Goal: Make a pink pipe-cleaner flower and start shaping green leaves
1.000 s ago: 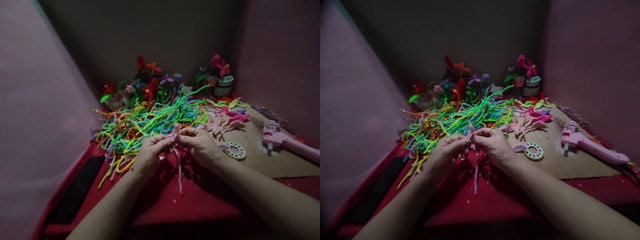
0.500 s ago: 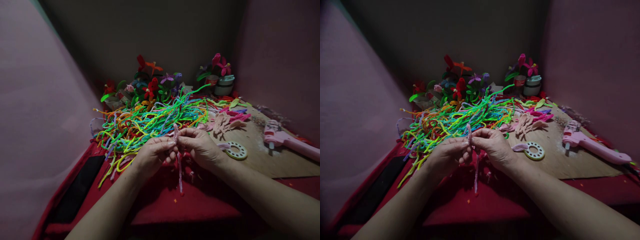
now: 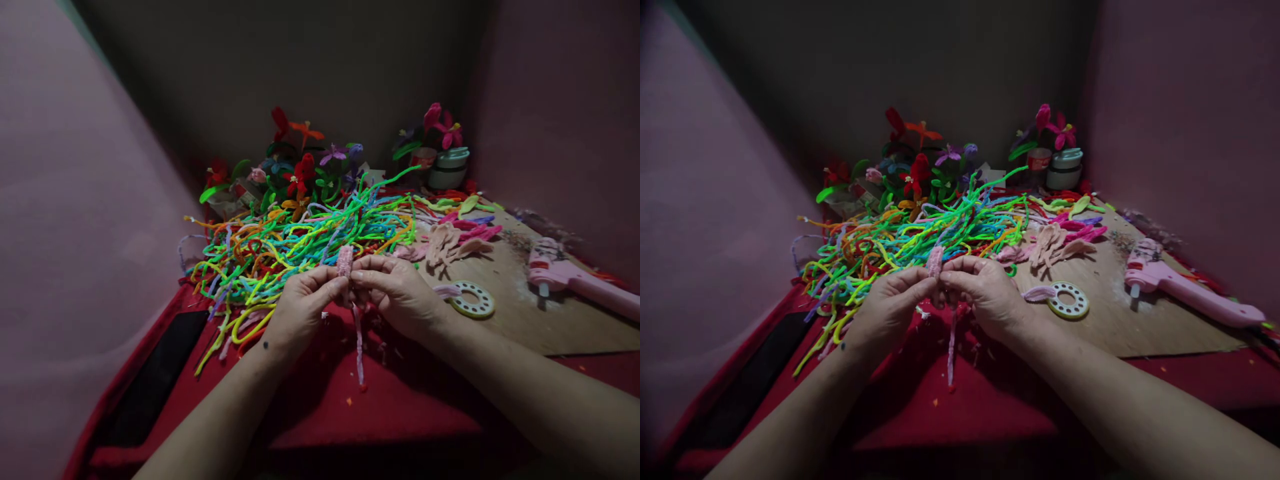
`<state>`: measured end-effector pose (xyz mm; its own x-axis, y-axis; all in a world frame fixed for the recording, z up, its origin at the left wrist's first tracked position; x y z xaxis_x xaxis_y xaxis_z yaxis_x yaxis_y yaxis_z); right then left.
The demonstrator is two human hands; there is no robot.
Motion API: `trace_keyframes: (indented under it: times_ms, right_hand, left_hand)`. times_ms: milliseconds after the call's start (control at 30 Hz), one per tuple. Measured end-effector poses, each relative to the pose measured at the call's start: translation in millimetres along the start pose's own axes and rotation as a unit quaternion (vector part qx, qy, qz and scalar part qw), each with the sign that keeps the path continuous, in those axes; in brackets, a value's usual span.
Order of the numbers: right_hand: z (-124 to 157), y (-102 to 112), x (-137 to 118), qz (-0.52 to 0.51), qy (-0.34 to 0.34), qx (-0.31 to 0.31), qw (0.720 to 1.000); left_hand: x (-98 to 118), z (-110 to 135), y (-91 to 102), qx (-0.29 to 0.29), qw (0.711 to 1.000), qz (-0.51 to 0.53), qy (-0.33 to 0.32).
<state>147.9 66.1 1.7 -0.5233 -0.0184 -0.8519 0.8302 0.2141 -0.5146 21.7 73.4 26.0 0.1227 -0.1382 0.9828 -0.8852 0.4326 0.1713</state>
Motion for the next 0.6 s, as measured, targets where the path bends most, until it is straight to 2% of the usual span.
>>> trace_keyframes:
  times_ms: [200,400,600]
  right_hand:
    - [0.9,0.4,-2.0,0.041,0.02,-0.007,0.999]
    - [0.7,0.9,0.2,0.026,-0.002,-0.003,1.0]
    - [1.0,0.0,1.0,0.027,-0.016,0.0,1.0]
  left_hand:
    - [-0.1,0.8,0.7,-0.012,1.0,0.007,0.001]
    - [-2.1,2.0,-0.5,-0.028,0.998,0.047,0.027]
    - [-0.1,2.9,-0.5,-0.045,0.998,0.029,0.014]
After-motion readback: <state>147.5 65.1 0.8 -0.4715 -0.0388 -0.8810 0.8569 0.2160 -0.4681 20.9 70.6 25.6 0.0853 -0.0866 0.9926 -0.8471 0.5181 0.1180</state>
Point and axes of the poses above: each hand's wrist, its own z-axis away from the middle knuckle, its own y-axis out of the back of the hand, x = y × z, the point moved 3 cm from there along -z, towards the middle knuckle, and after that the axes turned 3 degrees about -z, right-handed, at the moved point
